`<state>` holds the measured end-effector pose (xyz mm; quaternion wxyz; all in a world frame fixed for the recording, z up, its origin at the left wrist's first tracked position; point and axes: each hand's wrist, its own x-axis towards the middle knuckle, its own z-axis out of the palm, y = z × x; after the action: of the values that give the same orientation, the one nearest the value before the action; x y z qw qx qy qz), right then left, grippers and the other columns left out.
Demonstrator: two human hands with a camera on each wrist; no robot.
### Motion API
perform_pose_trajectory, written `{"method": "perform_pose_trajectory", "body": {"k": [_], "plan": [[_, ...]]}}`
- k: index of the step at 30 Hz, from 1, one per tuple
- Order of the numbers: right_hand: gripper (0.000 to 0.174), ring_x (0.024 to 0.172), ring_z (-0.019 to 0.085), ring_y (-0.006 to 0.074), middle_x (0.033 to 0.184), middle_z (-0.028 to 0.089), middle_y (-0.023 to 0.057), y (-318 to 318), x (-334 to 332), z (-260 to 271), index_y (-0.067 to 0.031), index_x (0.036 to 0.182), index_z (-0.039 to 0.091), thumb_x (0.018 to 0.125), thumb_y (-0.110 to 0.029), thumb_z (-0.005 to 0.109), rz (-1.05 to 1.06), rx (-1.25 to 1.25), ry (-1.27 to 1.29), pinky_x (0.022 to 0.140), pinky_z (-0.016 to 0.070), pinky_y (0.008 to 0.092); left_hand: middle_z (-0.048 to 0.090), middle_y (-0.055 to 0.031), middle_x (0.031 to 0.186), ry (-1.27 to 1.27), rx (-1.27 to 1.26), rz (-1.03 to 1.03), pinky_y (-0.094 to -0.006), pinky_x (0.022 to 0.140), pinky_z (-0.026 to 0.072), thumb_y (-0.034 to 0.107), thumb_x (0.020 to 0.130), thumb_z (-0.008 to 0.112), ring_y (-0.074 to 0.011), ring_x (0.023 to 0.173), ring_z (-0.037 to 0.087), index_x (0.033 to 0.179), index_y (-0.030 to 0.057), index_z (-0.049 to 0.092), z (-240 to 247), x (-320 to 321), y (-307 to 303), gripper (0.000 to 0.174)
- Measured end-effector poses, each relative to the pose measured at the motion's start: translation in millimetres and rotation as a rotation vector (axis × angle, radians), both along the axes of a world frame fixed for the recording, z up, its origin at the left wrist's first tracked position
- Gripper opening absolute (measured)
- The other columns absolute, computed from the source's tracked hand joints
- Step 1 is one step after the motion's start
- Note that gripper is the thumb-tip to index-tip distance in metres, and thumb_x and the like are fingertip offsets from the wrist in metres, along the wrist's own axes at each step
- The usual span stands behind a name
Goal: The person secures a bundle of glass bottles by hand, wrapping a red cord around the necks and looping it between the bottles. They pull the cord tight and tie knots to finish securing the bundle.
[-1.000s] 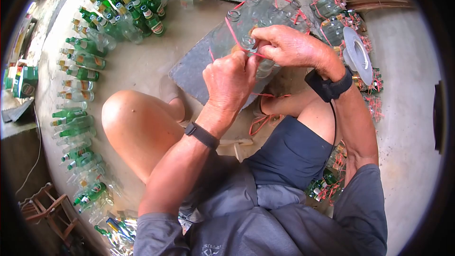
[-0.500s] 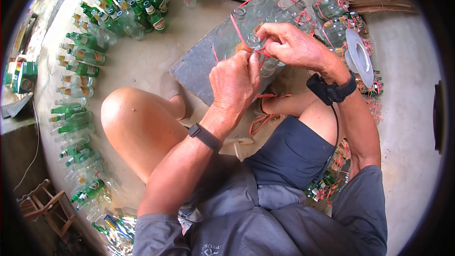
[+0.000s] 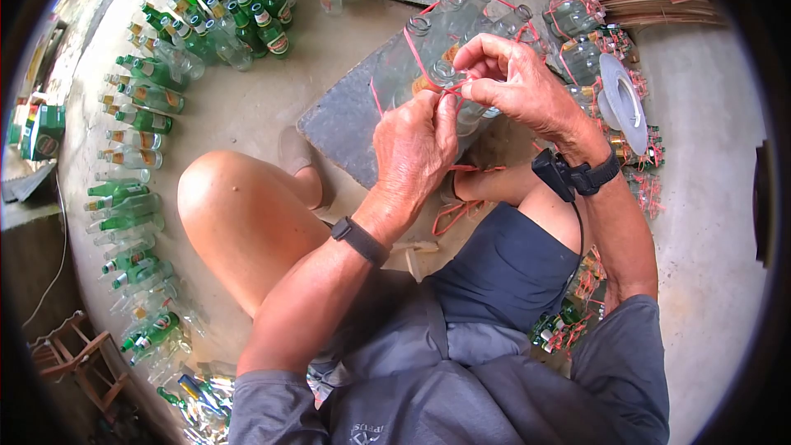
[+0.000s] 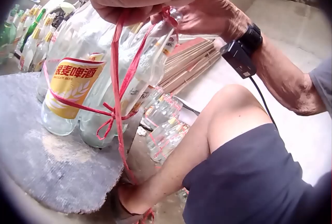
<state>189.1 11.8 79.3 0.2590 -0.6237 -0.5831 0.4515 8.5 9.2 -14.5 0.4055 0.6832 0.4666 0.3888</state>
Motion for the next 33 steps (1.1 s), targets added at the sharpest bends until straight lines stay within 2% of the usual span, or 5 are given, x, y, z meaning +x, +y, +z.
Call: {"method": "perform_pose_trajectory", "body": {"k": [7, 10, 15, 27, 33], "plan": [[0.012, 0.085, 0.06, 0.0059, 0.091, 0.066, -0.0031, 1, -3, 4, -0.0022, 0.103, 0.071, 0.092, -0.002, 0.066, -0.011, 0.086, 0.005, 0.079, 0.0516, 0.0274, 0.071, -0.0246, 0.085, -0.081, 0.001, -0.016, -0.054, 0.068, 0.0543, 0.018, 0.104, 0.067, -0.0469, 0.08, 0.071, 0.099, 0.0014, 0.066, 5, 0, -6, 0.018], [0.013, 0.083, 0.065, 0.0146, 0.088, 0.066, 0.0037, 4, 4, 6, -0.002, 0.1, 0.071, 0.089, -0.002, 0.064, 0.109, 0.187, -0.147, 0.076, 0.0531, 0.0334, 0.071, -0.024, 0.088, -0.064, 0.001, -0.028, -0.0541, 0.07, 0.0541, 0.017, 0.105, 0.065, -0.0468, 0.084, 0.071, 0.1, 0.0014, 0.066, 5, 0, -6, 0.016], [0.008, 0.092, 0.063, 0.0387, 0.091, 0.061, 0.0191, 8, 7, 23, -0.002, 0.09, 0.068, 0.089, -0.01, 0.065, 0.542, 0.459, -0.745, 0.084, 0.0513, 0.0501, 0.071, -0.0239, 0.088, -0.079, 0.01, -0.016, -0.0552, 0.071, 0.0538, 0.016, 0.105, 0.065, -0.047, 0.084, 0.07, 0.1, 0.0013, 0.066, 7, 2, -6, 0.015], [0.012, 0.107, 0.064, 0.0362, 0.101, 0.064, 0.0179, 8, 3, 47, -0.0029, 0.097, 0.072, 0.085, -0.004, 0.072, 0.684, 0.486, -1.165, 0.096, 0.0544, 0.0446, 0.071, -0.0243, 0.085, -0.084, 0.011, -0.007, -0.0555, 0.071, 0.0541, 0.016, 0.105, 0.066, -0.0468, 0.083, 0.071, 0.096, 0.0011, 0.068, 6, 3, -6, 0.017], [0.011, 0.107, 0.066, 0.0343, 0.105, 0.064, 0.0141, 23, 11, 52, -0.0023, 0.091, 0.068, 0.081, -0.002, 0.072, 0.744, 0.667, -1.068, 0.095, 0.0558, 0.046, 0.071, -0.0247, 0.081, -0.069, -0.036, 0.002, -0.0563, 0.071, 0.0539, 0.019, 0.105, 0.066, -0.0474, 0.08, 0.071, 0.095, 0.001, 0.069, 9, 3, -6, 0.021]]}}
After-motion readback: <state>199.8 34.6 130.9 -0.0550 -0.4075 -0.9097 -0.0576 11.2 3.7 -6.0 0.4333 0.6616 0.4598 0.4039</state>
